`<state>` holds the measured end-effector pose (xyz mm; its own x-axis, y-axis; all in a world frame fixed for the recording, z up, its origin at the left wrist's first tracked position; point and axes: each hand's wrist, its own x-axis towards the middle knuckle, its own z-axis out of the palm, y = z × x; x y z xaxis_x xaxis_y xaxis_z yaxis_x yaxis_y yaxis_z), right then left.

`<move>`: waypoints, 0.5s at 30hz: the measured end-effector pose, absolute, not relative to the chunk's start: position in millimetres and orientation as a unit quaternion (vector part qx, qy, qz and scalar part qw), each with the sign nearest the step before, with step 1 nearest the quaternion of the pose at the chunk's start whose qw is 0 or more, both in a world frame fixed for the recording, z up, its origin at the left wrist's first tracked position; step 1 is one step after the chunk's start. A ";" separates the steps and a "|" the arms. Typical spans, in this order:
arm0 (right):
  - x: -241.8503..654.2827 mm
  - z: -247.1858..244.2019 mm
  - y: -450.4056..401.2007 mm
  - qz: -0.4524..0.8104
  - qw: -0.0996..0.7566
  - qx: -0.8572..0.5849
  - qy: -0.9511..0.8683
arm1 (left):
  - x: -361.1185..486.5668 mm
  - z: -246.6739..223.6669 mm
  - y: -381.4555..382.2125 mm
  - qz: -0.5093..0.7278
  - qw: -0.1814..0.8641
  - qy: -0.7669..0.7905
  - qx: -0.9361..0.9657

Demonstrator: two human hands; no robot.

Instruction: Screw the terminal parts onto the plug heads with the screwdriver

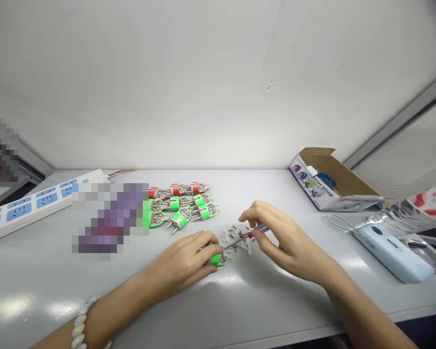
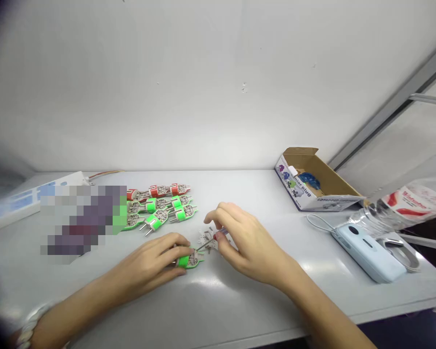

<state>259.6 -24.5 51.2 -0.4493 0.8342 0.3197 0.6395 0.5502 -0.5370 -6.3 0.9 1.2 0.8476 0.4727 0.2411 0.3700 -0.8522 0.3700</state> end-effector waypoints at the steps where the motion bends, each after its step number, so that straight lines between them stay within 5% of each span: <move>1: 259.5 51.0 -24.5 0.164 0.282 -0.450 -0.832 | -6.4 1.1 1.2 0.166 0.155 0.220 0.949; 15: 261.2 49.8 -23.8 0.192 0.263 -0.497 -0.804 | -5.9 1.1 2.0 0.163 0.143 0.214 0.952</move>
<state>261.2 -23.8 49.8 -0.3673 0.9006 0.2324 0.6983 0.4321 -0.5707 -5.9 2.0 1.1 0.8550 0.4545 0.2498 0.3610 -0.8674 0.3425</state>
